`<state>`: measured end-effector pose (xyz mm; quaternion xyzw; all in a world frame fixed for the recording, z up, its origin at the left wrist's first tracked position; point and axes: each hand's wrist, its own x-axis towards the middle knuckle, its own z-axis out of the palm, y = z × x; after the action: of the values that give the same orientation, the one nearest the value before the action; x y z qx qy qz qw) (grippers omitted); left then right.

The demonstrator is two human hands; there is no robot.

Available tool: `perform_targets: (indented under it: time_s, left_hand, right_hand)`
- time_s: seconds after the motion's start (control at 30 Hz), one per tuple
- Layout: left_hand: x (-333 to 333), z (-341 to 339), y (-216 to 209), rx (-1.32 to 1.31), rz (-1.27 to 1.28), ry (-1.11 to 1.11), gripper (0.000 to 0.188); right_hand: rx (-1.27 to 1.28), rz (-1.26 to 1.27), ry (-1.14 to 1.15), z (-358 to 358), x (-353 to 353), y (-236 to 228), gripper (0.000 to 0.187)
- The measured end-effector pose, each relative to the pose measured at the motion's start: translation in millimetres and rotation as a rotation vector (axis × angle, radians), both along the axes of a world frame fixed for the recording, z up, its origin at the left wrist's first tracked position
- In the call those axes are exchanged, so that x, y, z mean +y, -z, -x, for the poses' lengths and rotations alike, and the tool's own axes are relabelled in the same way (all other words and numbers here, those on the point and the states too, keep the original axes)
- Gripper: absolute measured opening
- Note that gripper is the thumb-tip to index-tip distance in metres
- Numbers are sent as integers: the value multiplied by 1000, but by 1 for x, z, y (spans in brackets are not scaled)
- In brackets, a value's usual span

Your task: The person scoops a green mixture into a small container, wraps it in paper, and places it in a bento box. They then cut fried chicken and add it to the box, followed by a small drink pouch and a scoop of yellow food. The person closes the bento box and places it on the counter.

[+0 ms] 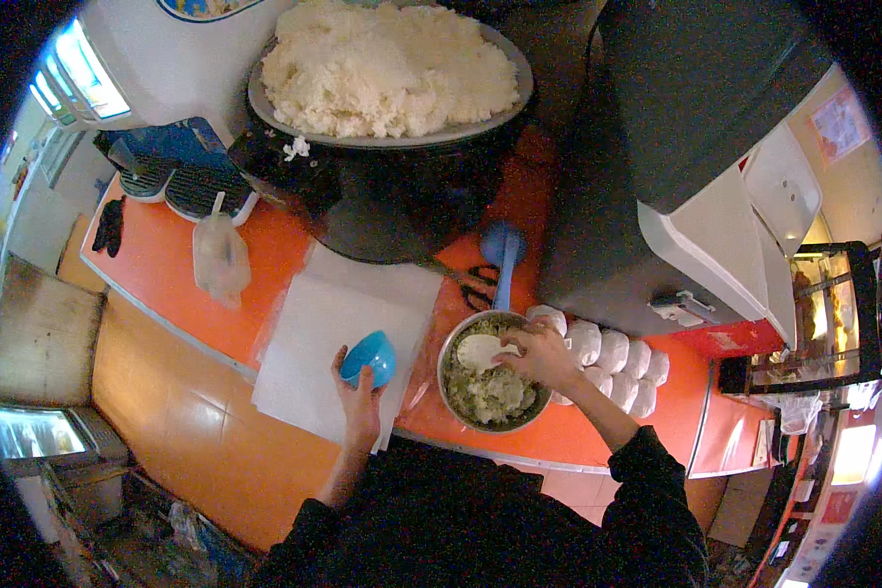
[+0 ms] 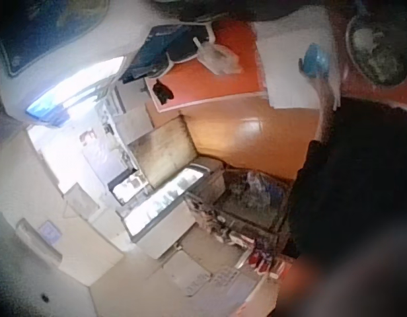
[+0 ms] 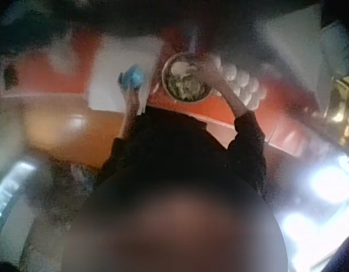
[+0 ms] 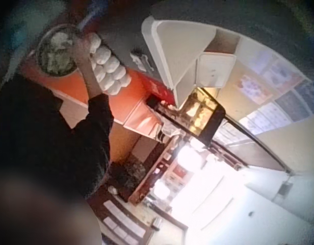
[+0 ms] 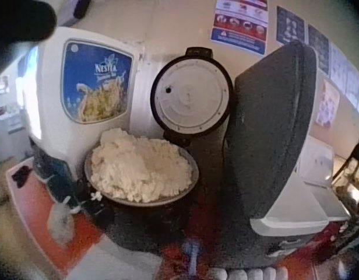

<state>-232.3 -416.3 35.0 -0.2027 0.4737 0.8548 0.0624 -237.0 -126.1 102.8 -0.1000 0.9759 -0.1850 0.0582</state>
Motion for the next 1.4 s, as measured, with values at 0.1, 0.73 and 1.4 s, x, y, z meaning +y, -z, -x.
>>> perform_targets:
  time_s: [0.1, 0.73, 1.4]
  left_hand:
    - [9, -2, 1, 43, -29, 8, 60]
    - [109, -10, -14, 526, 518, 246, 87]
    - [107, -8, 3, 479, 184, 107, 90]
  right_hand:
    - [-49, 84, 36, -3, 2, 8, 28]
    - [-228, -738, 43, -122, -12, -42, 40]
    - [-186, 411, 445, -121, -43, 37, 23]
